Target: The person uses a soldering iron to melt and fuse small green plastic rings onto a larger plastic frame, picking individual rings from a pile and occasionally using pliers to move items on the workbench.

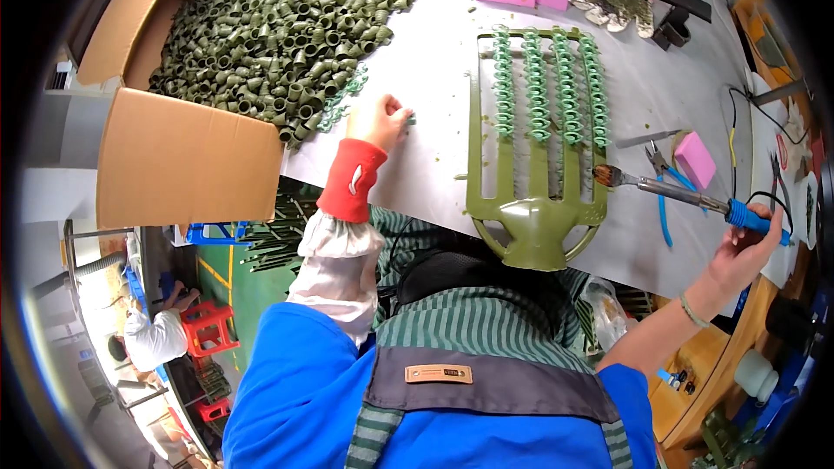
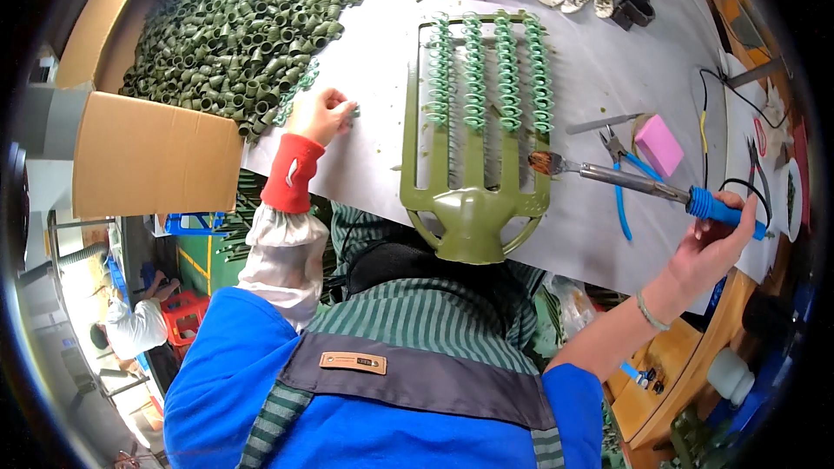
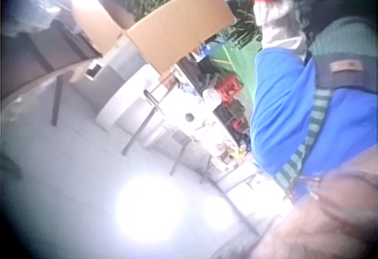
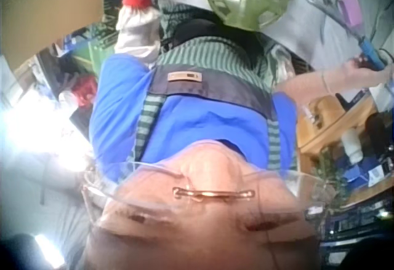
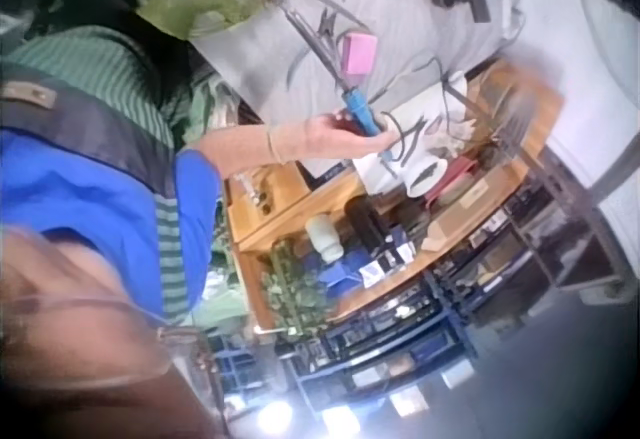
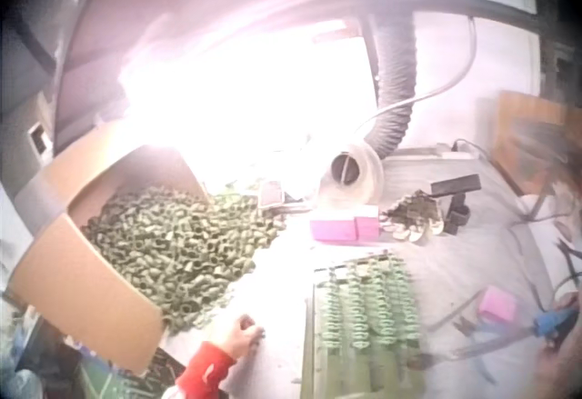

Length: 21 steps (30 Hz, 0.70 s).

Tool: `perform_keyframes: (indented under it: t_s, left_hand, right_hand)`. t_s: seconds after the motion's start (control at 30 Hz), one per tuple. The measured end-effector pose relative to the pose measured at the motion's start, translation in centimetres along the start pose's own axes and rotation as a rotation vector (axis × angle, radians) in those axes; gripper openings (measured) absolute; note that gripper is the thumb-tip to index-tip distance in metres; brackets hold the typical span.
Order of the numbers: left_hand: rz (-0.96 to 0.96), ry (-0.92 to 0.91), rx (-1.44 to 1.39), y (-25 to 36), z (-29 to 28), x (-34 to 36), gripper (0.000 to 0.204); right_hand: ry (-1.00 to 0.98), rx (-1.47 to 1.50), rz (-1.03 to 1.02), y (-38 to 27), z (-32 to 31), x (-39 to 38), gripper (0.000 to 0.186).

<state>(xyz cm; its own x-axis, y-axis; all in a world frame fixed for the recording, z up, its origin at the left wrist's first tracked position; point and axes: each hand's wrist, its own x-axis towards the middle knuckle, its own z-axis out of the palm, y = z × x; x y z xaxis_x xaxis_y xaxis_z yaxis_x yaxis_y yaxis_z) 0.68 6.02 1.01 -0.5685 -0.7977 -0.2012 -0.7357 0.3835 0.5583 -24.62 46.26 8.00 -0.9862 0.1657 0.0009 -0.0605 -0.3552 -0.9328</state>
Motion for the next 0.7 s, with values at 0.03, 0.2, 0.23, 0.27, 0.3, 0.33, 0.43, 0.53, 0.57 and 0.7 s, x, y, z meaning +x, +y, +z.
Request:
perform_keyframes:
  t_s: [0.03,0.2,0.23,0.27,0.3,0.33,0.43,0.53,0.57,0.7]
  left_hand:
    - [0.041,0.004,-0.061,0.2,0.4,0.0,0.016]
    - [0.167,0.044,-0.194,0.5,1.0,-0.3,0.014]
    - [0.147,0.032,-0.187,0.6,0.7,-0.5,0.016]
    - [0.139,0.004,-0.32,1.4,0.1,-1.1,0.016]
    - [0.199,-0.015,-0.398,1.7,0.0,-1.4,0.016]
    - [0.253,-0.025,-0.474,1.9,-0.3,-2.1,0.016]
    - [0.414,-0.109,-0.452,5.1,-0.2,-4.8,0.018]
    - [0.571,-0.126,-0.347,7.0,0.0,-6.9,0.017]
    - [0.647,-0.104,-0.311,7.3,0.3,-6.9,0.016]
    - [0.785,0.0,-0.217,7.8,1.8,-6.7,0.013]
  right_hand:
    - [-0.017,0.009,-0.001,-0.2,-0.2,-0.1,0.031]
    - [-0.019,0.015,0.019,-0.3,1.1,-1.6,0.032]
    - [-0.003,-0.008,0.05,-0.5,1.4,-2.1,0.033]
    - [0.017,-0.029,0.084,-0.4,1.6,-2.6,0.033]
    - [-0.005,-0.024,0.07,-0.3,1.9,-3.1,0.034]
    - [-0.006,-0.03,0.065,-0.1,2.3,-3.7,0.034]
    - [-0.083,-0.057,0.04,0.5,2.7,-5.4,0.034]
    - [-0.115,-0.082,0.02,1.7,3.9,-7.3,0.035]
    - [-0.129,-0.067,-0.005,1.9,4.0,-7.7,0.036]
    - [-0.11,-0.057,-0.001,2.3,4.7,-8.9,0.036]
